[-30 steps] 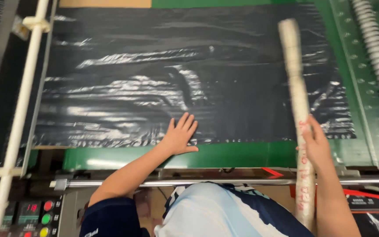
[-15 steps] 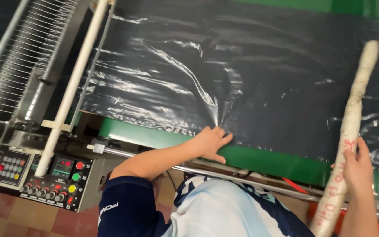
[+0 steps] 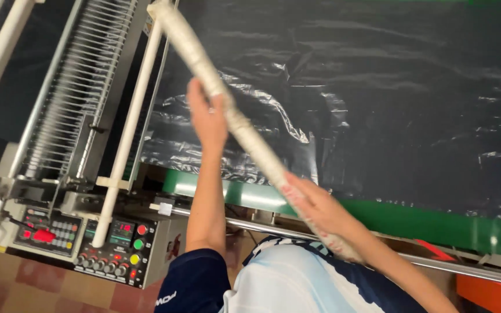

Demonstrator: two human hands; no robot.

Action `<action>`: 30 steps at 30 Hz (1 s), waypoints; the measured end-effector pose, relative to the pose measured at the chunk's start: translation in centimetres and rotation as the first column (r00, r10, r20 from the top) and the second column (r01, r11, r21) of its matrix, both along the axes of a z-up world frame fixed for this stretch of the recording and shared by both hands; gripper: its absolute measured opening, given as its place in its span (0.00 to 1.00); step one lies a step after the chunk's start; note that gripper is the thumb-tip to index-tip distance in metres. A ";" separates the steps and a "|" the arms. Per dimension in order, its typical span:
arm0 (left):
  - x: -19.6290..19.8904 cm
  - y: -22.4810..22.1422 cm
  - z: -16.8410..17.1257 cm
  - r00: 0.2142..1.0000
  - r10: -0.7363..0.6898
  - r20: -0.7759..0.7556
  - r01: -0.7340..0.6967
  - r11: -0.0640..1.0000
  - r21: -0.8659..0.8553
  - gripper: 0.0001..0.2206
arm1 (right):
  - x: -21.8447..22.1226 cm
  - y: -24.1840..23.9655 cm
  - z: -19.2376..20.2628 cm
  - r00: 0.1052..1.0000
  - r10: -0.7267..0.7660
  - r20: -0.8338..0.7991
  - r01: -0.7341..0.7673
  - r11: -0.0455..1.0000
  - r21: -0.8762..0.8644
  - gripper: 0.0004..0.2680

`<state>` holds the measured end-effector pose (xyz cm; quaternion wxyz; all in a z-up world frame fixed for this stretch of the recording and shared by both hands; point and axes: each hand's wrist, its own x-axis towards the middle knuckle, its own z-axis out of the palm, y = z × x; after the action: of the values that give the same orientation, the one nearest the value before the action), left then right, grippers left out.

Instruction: Using a long tube to smooth and position black plastic sheets on a conveyor belt for processing.

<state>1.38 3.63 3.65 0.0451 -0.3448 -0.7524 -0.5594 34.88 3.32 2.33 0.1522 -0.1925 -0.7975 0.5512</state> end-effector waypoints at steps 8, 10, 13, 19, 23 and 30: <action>-4.1 -4.0 -1.2 0.956 0.279 0.093 -0.294 0.917 0.271 0.13 | -5.0 -0.5 -1.2 0.963 0.259 -0.073 -0.261 0.965 -0.028 0.21; -3.9 -4.0 -0.9 0.948 0.289 0.130 -0.315 0.905 0.285 0.12 | -5.5 -0.3 -0.5 0.955 0.286 -0.074 -0.289 0.956 -0.039 0.21; -3.5 -3.6 -1.1 0.950 0.283 0.135 -0.308 0.924 0.228 0.13 | -5.4 0.0 -0.9 0.955 0.275 -0.108 -0.285 0.955 -0.084 0.21; -3.3 0.6 -3.2 0.993 0.092 -0.080 -0.092 0.996 0.012 0.15 | -1.4 3.2 -2.6 0.996 0.053 -0.069 -0.062 0.990 -0.129 0.21; -3.5 5.6 -6.4 0.928 -0.062 -0.369 -0.066 0.943 -0.325 0.20 | 6.2 7.6 -4.9 0.950 -0.312 -0.001 0.311 0.949 -0.040 0.20; 1.8 13.3 -9.6 0.935 -0.253 -0.248 -0.038 0.625 -0.780 0.30 | 22.7 9.6 2.2 0.454 -0.825 0.337 0.877 0.480 -0.009 0.20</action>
<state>3.20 16.91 -5.91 -0.0145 -0.4649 -0.8775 -0.1170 57.62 12.91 4.55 0.2727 -0.6571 -0.5515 0.4356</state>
